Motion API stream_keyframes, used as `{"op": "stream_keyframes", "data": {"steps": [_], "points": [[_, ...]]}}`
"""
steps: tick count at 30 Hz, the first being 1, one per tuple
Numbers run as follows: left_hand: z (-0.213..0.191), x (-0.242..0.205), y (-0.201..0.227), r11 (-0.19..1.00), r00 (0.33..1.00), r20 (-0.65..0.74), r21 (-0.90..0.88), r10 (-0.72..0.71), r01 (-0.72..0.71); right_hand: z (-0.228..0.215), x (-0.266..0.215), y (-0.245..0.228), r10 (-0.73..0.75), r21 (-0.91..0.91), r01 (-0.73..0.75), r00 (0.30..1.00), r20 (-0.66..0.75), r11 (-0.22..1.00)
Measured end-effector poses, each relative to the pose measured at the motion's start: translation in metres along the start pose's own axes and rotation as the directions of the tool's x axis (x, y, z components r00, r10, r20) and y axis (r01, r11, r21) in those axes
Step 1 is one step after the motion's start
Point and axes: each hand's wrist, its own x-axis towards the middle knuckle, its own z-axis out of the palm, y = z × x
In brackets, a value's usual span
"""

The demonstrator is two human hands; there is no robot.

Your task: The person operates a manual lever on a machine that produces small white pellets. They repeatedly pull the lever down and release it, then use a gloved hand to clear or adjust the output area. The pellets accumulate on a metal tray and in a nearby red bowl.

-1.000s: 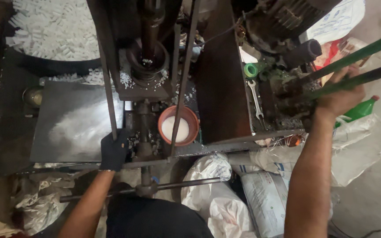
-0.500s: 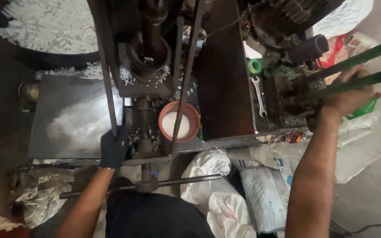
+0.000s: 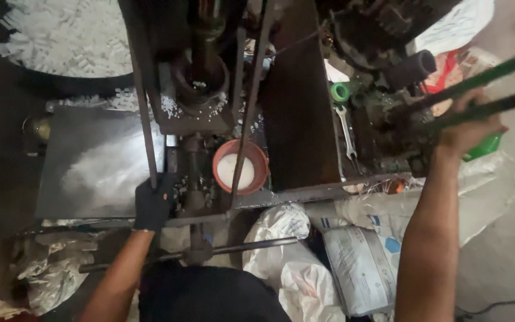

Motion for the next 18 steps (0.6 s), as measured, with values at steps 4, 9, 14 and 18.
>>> {"op": "stream_keyframes", "data": {"steps": [4, 9, 14, 18], "points": [[-0.002, -0.003, -0.007, 0.985, 0.995, 0.016, 0.137, 0.099, -0.100, -0.028, 0.008, -0.004, -0.111, 0.194, 0.059, 0.957, 0.268, 0.979], [0.000, -0.001, -0.025, 0.998, 0.999, 0.036, -0.057, 0.008, -0.006, -0.103, -0.035, -0.044, -0.297, -0.510, 0.368, 0.930, 0.218, 0.777], [-0.006, 0.007, -0.052, 0.971, 0.972, 0.078, 0.071, 0.222, -0.228, -0.119, -0.084, -0.057, -0.255, -0.448, 0.175, 0.959, -0.125, 0.877], [-0.036, 0.016, -0.083, 0.919, 0.958, 0.184, 0.290, 0.220, -0.267, -0.113, -0.084, -0.066, -0.089, -0.259, 0.029, 0.971, -0.223, 0.965]]}}
